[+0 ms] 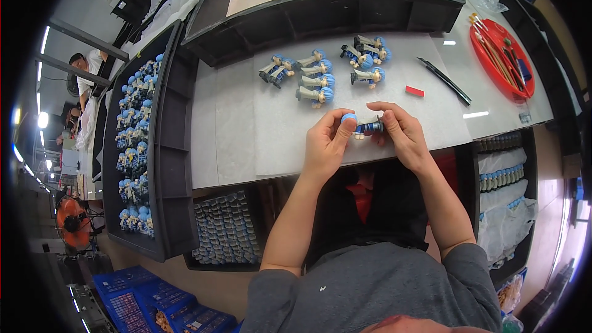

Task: The person assembles small blue and white plastic figurines by hand at a workshop table.

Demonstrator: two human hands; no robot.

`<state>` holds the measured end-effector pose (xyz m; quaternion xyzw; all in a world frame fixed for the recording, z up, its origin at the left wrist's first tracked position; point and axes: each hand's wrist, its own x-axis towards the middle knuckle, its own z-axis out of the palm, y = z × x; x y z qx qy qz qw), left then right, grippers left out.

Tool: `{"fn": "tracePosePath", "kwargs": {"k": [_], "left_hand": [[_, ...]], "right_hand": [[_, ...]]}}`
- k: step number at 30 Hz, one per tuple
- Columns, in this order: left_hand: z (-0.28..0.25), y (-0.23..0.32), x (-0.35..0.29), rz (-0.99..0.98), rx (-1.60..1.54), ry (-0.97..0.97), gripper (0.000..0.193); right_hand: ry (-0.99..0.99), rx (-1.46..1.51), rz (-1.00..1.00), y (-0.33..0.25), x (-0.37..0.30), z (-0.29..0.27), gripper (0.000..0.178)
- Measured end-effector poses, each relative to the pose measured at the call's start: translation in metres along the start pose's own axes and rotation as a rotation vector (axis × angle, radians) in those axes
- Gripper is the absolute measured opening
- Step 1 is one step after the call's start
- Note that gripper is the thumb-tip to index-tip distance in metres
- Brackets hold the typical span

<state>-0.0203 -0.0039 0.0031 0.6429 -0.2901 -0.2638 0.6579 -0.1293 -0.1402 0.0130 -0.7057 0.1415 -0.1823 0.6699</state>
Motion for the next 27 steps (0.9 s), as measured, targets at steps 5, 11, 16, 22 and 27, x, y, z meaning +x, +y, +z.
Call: {"fn": "tracePosePath", "kwargs": {"k": [5, 11, 16, 22, 27], "left_hand": [[-0.001, 0.008, 0.005, -0.119, 0.048, 0.010, 0.036], [0.003, 0.002, 0.002, 0.037, -0.147, 0.012, 0.036], [-0.008, -0.003, 0.004, 0.051, -0.224, -0.056, 0.033], [-0.007, -0.006, 0.005, 0.038, -0.245, 0.019, 0.032], [-0.009, -0.010, 0.006, 0.054, -0.252, 0.060, 0.035]], "right_hand": [[-0.073, -0.008, -0.053, 0.002, -0.002, 0.000, 0.035], [-0.014, -0.048, 0.006, 0.003, 0.002, 0.001, 0.040], [-0.046, -0.126, 0.018, 0.003, 0.002, 0.002, 0.045], [-0.071, -0.150, -0.016, 0.004, 0.001, 0.004, 0.034], [-0.182, -0.312, -0.058, -0.004, 0.000, 0.003, 0.029]]}}
